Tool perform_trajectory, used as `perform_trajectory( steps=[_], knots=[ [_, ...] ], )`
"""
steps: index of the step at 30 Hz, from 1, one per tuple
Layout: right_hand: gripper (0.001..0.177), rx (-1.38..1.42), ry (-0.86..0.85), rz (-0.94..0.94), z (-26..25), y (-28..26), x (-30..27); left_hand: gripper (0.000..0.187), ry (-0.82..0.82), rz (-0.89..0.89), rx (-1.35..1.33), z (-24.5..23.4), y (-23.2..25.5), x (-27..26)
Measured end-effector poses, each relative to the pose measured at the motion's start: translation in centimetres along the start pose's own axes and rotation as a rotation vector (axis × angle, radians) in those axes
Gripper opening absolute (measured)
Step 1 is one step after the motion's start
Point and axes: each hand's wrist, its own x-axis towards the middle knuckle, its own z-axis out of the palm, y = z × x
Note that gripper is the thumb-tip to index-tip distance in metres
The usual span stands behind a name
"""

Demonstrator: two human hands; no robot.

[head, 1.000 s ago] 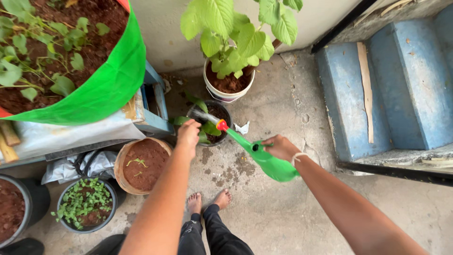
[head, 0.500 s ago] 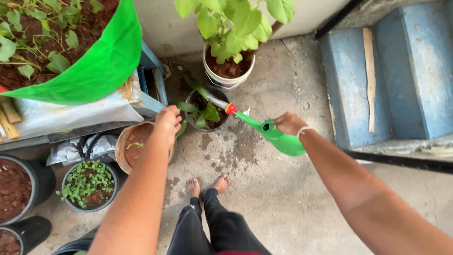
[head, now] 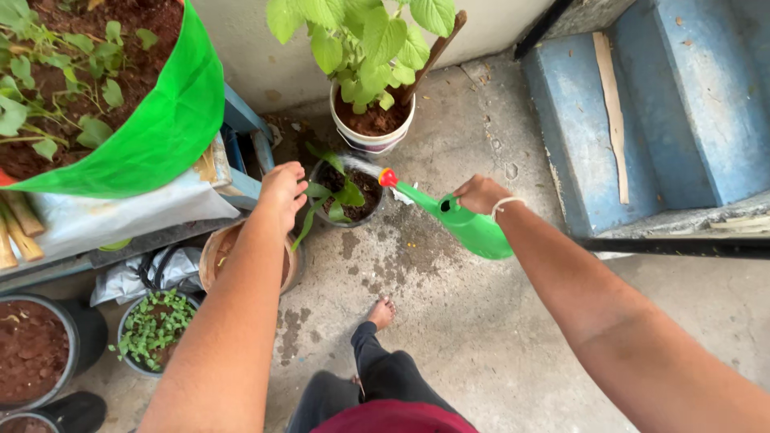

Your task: The person waters several potted plants using a green watering can, refilling the can from a bucket and a small plastic container before continuing to water more plants on a shelf and floor.

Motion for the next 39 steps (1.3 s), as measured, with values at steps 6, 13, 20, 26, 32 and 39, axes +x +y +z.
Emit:
perform_trajectory(
  steps=[6,13,20,26,32,39],
  knots=[
    [0.048,-0.023,-0.014,-0.040,2.0,0.4,1.4,0.037,0.029,-0.023,-0.008,-0.8,-1.0,0.5],
    [0.045,-0.044,-0.059,-0.079,2.1,1.5,2.2,0.038,0.052,-0.035,-0.034,-1.7,-1.5,0.9],
    [0.046,-0.080,-0.085,-0.047,0.0,1.1,0.3,0.037,0.080,-0.034,-0.050,-2.5,-1.0,0.4],
    [0.049,-0.071,-0.120,0.035,-1.8,-0.4,-1.9,0.036,0.100,-0.040,-0.041,-2.1,-1.3,0.0],
    [0.050,-0.198,-0.211,-0.082,-1.7,-0.6,-2.3,0.037,0.103,-0.036,-0.083,-1.8,-2.2,0.8],
    [0.042,-0.217,-0.183,-0.158,-0.7,-1.1,-2.0,0.040,0.137,-0.038,-0.058,-3.6,-2.6,1.3]
  ],
)
